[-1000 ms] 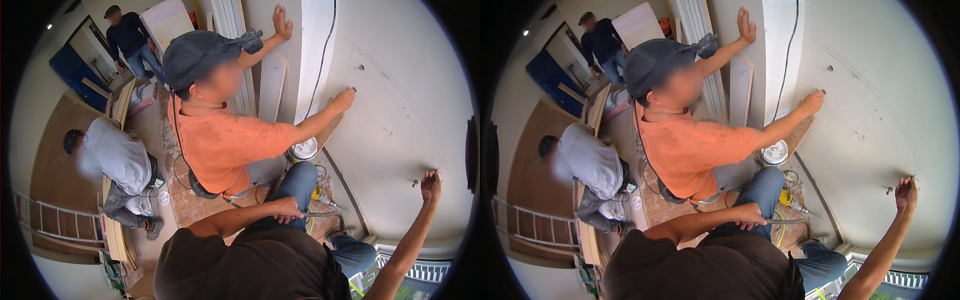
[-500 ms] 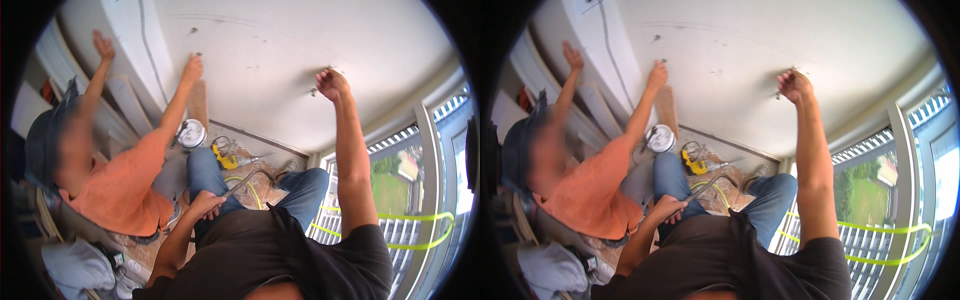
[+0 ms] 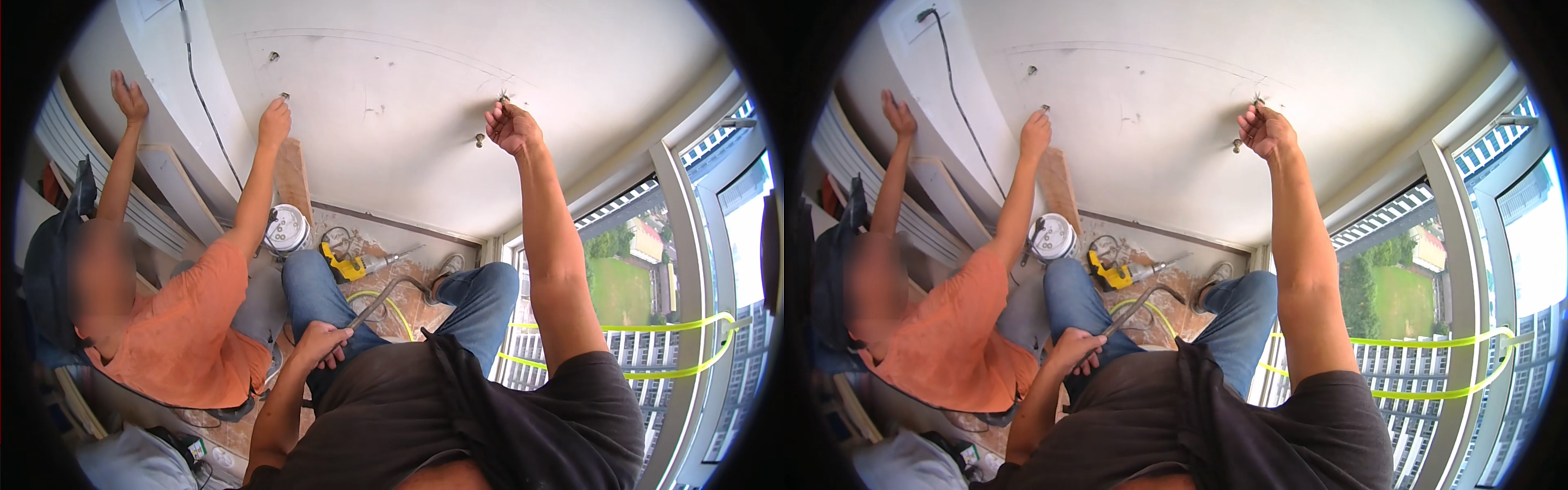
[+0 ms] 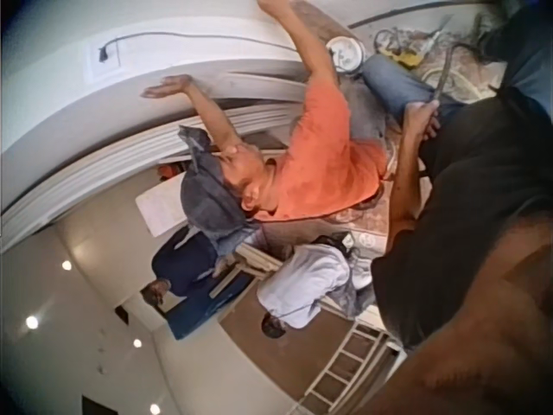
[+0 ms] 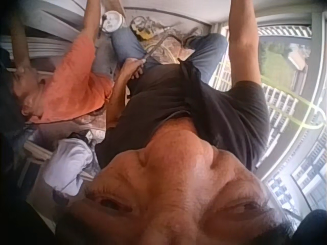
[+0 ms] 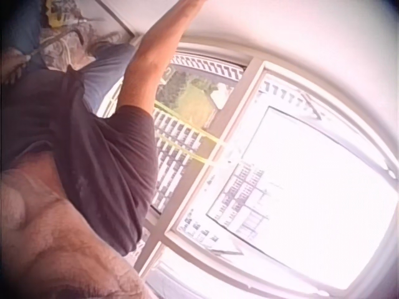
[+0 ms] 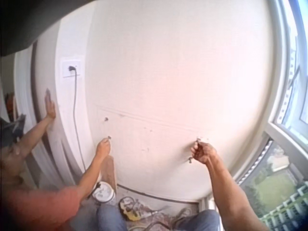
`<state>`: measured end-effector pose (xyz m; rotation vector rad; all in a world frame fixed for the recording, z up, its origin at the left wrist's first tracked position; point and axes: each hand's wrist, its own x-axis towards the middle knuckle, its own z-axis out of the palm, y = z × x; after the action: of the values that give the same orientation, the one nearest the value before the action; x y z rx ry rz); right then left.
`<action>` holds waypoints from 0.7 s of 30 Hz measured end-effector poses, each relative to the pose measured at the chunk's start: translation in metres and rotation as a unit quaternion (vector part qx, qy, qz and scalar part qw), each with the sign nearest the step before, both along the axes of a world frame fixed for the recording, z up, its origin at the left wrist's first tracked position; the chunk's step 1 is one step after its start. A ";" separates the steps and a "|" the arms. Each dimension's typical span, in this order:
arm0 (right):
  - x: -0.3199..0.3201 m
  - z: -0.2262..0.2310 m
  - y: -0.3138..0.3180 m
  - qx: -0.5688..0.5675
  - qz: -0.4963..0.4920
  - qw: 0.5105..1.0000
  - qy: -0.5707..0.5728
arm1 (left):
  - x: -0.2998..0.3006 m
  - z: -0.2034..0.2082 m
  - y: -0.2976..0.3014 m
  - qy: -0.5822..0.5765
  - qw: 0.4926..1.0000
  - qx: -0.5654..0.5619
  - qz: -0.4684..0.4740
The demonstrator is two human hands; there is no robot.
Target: The person sits on the floor and uses a hammer and screwdriver to install metal fixtures into the ceiling. Another person assists by holding a wooden board against the wall and handing over tools.
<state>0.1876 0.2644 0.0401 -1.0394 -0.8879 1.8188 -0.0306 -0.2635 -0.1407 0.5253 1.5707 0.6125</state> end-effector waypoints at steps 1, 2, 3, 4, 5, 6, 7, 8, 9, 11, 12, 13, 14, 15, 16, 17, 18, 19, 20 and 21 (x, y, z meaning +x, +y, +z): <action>0.001 -0.001 0.001 0.004 0.001 1.000 -0.009 | 0.000 -0.001 -0.001 0.000 1.000 -0.001 0.001; 0.000 -0.003 0.001 0.014 0.004 1.000 -0.019 | -0.001 -0.001 -0.001 0.001 1.000 0.001 0.002; 0.001 -0.005 0.000 0.023 0.007 0.999 -0.029 | -0.001 -0.002 -0.001 0.001 1.000 0.002 0.002; 0.003 -0.006 0.000 0.033 0.009 0.999 -0.039 | 0.000 -0.003 -0.001 -0.002 1.000 0.007 0.002; 0.002 -0.004 -0.002 0.031 -0.004 0.998 -0.056 | 0.000 -0.003 -0.003 -0.003 1.000 0.011 0.003; 0.002 -0.002 -0.004 0.028 -0.017 0.997 -0.072 | -0.001 -0.002 -0.003 -0.004 1.000 0.015 0.003; 0.002 -0.001 -0.007 0.026 -0.032 0.995 -0.089 | -0.001 -0.002 -0.003 -0.006 1.000 0.017 0.004; 0.002 -0.003 -0.011 0.040 -0.064 0.989 -0.125 | 0.000 -0.002 -0.004 -0.008 1.000 0.018 0.004; 0.001 -0.007 -0.017 0.054 -0.096 0.981 -0.161 | -0.001 -0.002 -0.004 -0.010 1.000 0.019 0.005; 0.008 -0.014 -0.022 0.164 -0.145 0.933 -0.287 | -0.002 -0.006 -0.004 -0.014 1.000 0.020 -0.001; 0.015 -0.024 -0.021 0.255 -0.159 0.878 -0.372 | -0.003 -0.007 -0.003 -0.016 1.000 0.020 -0.006; 0.023 -0.033 -0.019 0.341 -0.169 0.807 -0.451 | -0.002 -0.008 -0.001 -0.019 1.000 0.018 -0.009; 0.020 -0.034 -0.024 0.437 -0.184 0.700 -0.534 | -0.003 -0.007 -0.001 -0.019 1.000 0.016 -0.008; 0.017 -0.036 -0.029 0.468 -0.159 0.693 -0.525 | -0.004 -0.007 -0.001 -0.020 1.000 0.013 -0.007; 0.016 -0.037 -0.034 0.498 -0.134 0.684 -0.516 | -0.005 -0.007 -0.002 -0.022 1.000 0.014 -0.007; 0.018 -0.036 -0.038 0.528 -0.110 0.673 -0.506 | -0.004 -0.007 -0.002 -0.024 1.000 0.017 -0.008; 0.018 -0.038 -0.034 0.507 -0.089 0.683 -0.519 | -0.004 -0.007 -0.002 -0.026 0.999 0.019 -0.008; 0.018 -0.038 -0.032 0.517 -0.089 0.675 -0.520 | -0.004 -0.005 0.000 -0.022 1.000 0.018 -0.010; 0.015 -0.042 -0.031 0.526 -0.087 0.667 -0.520 | -0.003 -0.004 0.000 -0.018 1.000 0.015 -0.010; 0.014 -0.044 -0.030 0.536 -0.086 0.660 -0.519 | -0.002 -0.002 0.000 -0.014 1.000 0.012 -0.010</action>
<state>0.2020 0.2347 -0.0040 -1.1655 -2.0584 0.0959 -0.0330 -0.2633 -0.1429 0.5483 1.5312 0.6225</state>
